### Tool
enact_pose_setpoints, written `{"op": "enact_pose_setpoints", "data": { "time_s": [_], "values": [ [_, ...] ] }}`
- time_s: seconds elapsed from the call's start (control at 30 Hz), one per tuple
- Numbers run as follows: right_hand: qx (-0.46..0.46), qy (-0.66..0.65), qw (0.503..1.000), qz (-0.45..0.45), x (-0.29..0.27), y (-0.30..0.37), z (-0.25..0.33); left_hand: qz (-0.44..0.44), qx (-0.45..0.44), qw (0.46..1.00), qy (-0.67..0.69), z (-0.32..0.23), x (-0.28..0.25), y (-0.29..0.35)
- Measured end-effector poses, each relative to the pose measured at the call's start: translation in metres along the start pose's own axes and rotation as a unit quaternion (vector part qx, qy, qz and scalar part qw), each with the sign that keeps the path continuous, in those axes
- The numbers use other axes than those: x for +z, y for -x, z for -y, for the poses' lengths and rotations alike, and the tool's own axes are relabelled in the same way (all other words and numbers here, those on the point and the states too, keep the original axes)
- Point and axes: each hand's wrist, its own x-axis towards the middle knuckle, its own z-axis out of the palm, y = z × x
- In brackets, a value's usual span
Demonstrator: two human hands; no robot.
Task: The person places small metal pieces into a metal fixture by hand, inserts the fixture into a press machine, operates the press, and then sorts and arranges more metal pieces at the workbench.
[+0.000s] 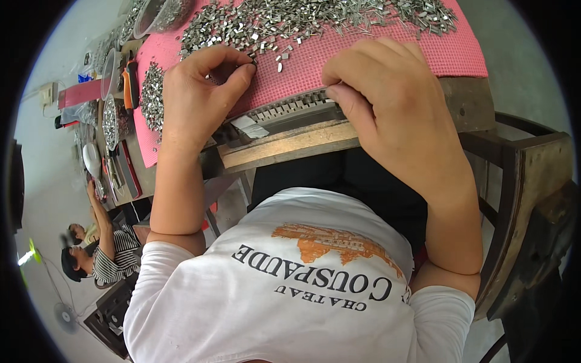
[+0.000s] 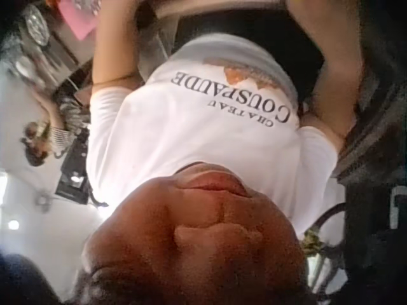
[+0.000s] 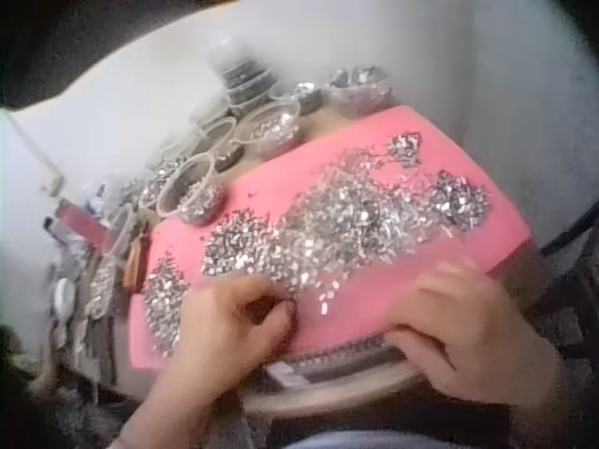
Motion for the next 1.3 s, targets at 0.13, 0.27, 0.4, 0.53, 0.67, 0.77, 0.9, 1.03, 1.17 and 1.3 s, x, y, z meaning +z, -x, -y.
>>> {"op": "enact_pose_setpoints", "data": {
  "time_s": [0.13, 0.27, 0.4, 0.53, 0.67, 0.77, 0.9, 1.03, 1.17, 1.3],
  "values": [
    [-0.004, -0.013, 1.0, 0.002, 0.003, 0.002, 0.004, 0.052, 0.039, 0.998, -0.01, 0.002, -0.008, -0.008],
    [-0.014, -0.005, 1.0, -0.001, 0.007, 0.002, 0.006, 0.073, 0.036, 0.997, -0.016, 0.008, -0.012, -0.009],
    [-0.02, 0.03, 0.999, -0.008, 0.009, 0.001, 0.01, 0.072, 0.03, 0.997, -0.021, 0.007, -0.012, -0.008],
    [-0.029, 0.053, 0.998, 0.002, 0.006, -0.001, 0.013, 0.051, 0.099, 0.994, 0.0, 0.012, -0.007, -0.012],
    [-0.029, 0.088, 0.995, 0.019, 0.004, 0.002, 0.016, 0.017, 0.13, 0.991, -0.005, 0.008, -0.004, -0.013],
    [-0.022, 0.097, 0.995, 0.017, 0.003, 0.004, 0.019, 0.011, 0.109, 0.994, -0.017, 0.004, -0.002, -0.01],
    [-0.003, 0.042, 0.999, -0.016, 0.002, 0.007, 0.015, -0.043, 0.139, 0.989, 0.002, -0.006, -0.002, 0.0],
    [0.013, 0.006, 0.999, -0.041, 0.004, 0.014, 0.006, -0.035, 0.207, 0.977, 0.036, -0.032, -0.002, 0.016],
    [0.059, -0.015, 0.994, -0.088, 0.007, 0.022, 0.002, -0.069, 0.249, 0.966, 0.004, -0.044, 0.017, 0.027],
    [0.06, -0.009, 0.995, -0.084, 0.008, 0.026, 0.001, -0.094, 0.266, 0.959, -0.008, -0.045, 0.026, 0.028]
  ]
}}
